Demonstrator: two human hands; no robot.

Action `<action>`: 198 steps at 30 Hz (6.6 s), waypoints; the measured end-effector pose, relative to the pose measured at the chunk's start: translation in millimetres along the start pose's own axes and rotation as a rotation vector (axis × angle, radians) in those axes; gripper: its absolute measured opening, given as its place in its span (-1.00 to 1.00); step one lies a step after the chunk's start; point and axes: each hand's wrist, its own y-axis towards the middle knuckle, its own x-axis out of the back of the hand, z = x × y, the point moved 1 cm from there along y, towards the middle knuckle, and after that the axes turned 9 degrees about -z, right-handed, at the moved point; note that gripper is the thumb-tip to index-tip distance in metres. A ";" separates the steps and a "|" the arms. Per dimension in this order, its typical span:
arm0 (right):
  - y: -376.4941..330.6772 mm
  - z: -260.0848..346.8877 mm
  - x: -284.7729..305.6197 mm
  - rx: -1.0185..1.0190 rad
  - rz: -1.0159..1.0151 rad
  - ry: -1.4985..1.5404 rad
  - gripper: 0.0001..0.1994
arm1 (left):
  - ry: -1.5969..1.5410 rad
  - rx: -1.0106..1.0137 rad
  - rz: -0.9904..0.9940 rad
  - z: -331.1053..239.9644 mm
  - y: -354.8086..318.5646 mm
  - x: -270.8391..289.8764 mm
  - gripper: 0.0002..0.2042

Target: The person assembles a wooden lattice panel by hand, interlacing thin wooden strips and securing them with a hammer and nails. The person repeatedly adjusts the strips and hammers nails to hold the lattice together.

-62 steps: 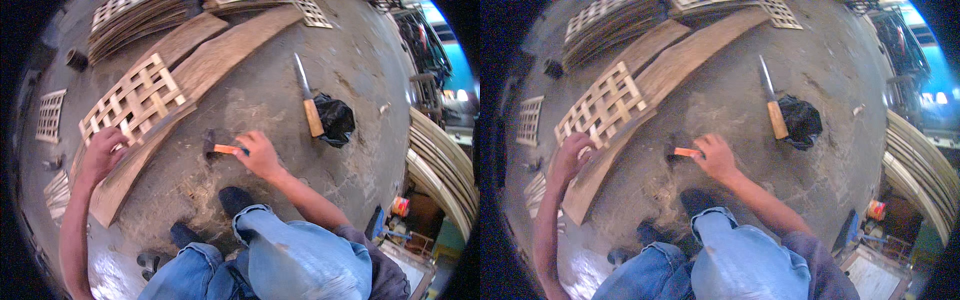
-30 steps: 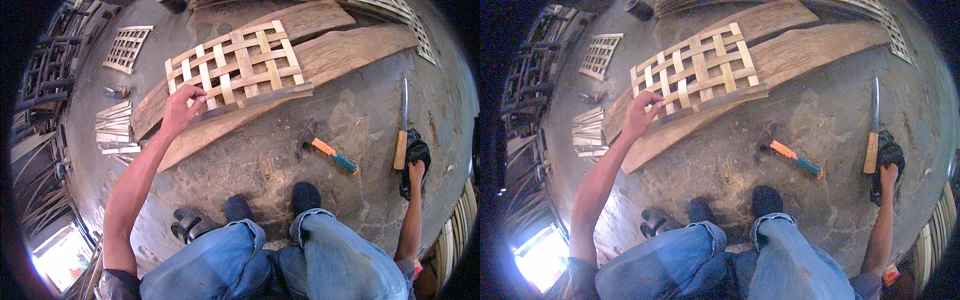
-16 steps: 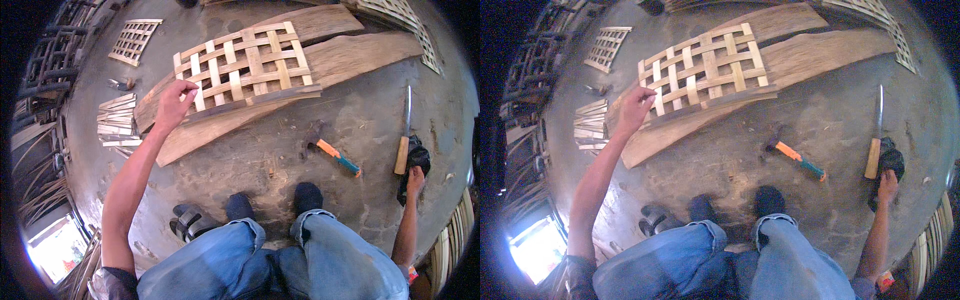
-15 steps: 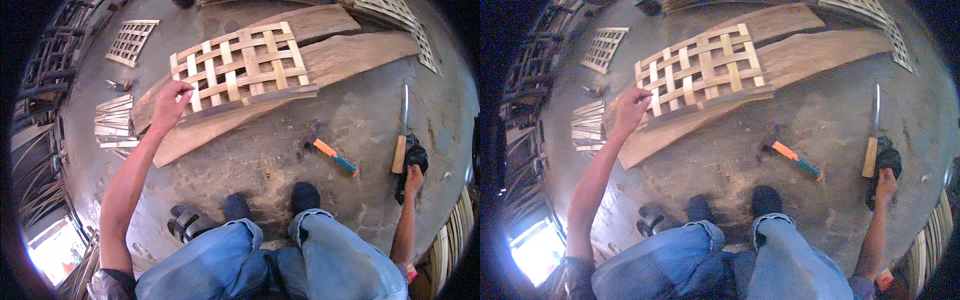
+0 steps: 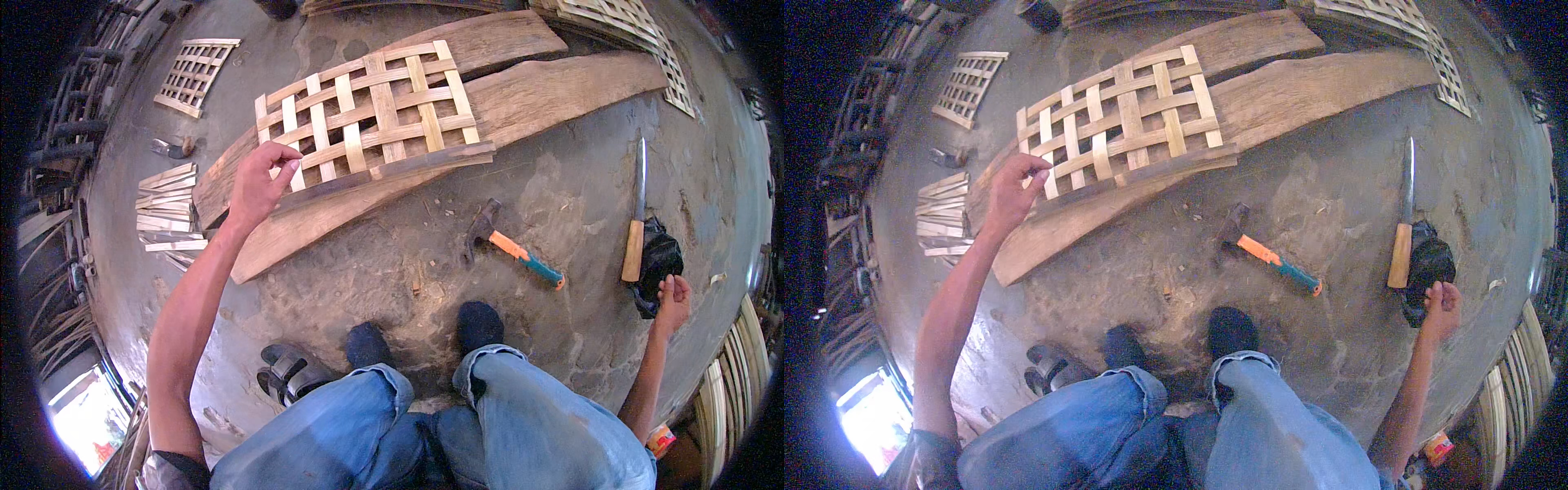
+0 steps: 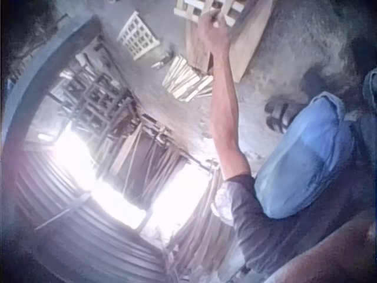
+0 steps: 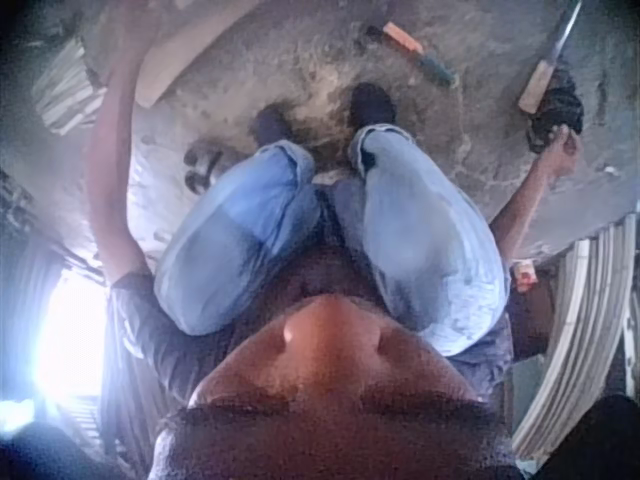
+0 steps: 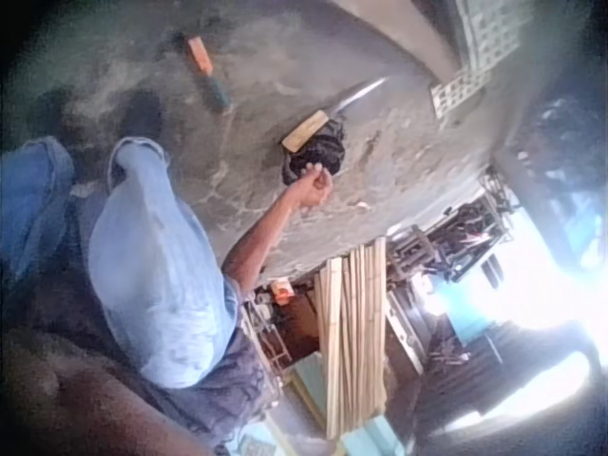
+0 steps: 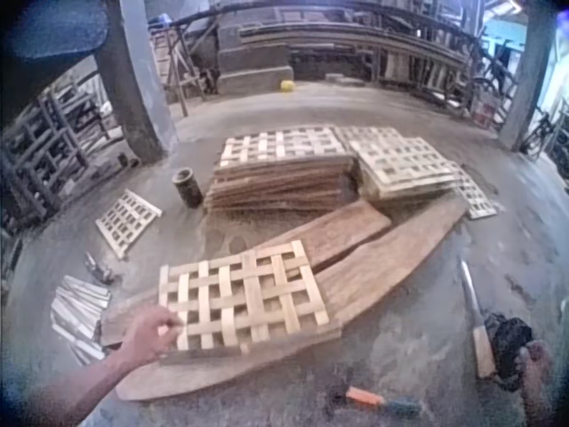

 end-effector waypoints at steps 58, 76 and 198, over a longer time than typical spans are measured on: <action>-167.9 202.0 -314.2 -0.553 0.918 0.514 -0.81 | -0.328 0.700 0.004 73.0 -35.5 -8.0 -0.72; -166.8 204.2 -314.7 -0.606 0.960 0.580 -0.75 | -0.083 0.419 -0.119 29.9 -11.0 30.9 -0.59; -182.9 273.4 -299.2 0.237 1.228 0.544 -0.61 | 0.164 -0.365 -0.119 -116.8 -5.8 -84.5 -0.60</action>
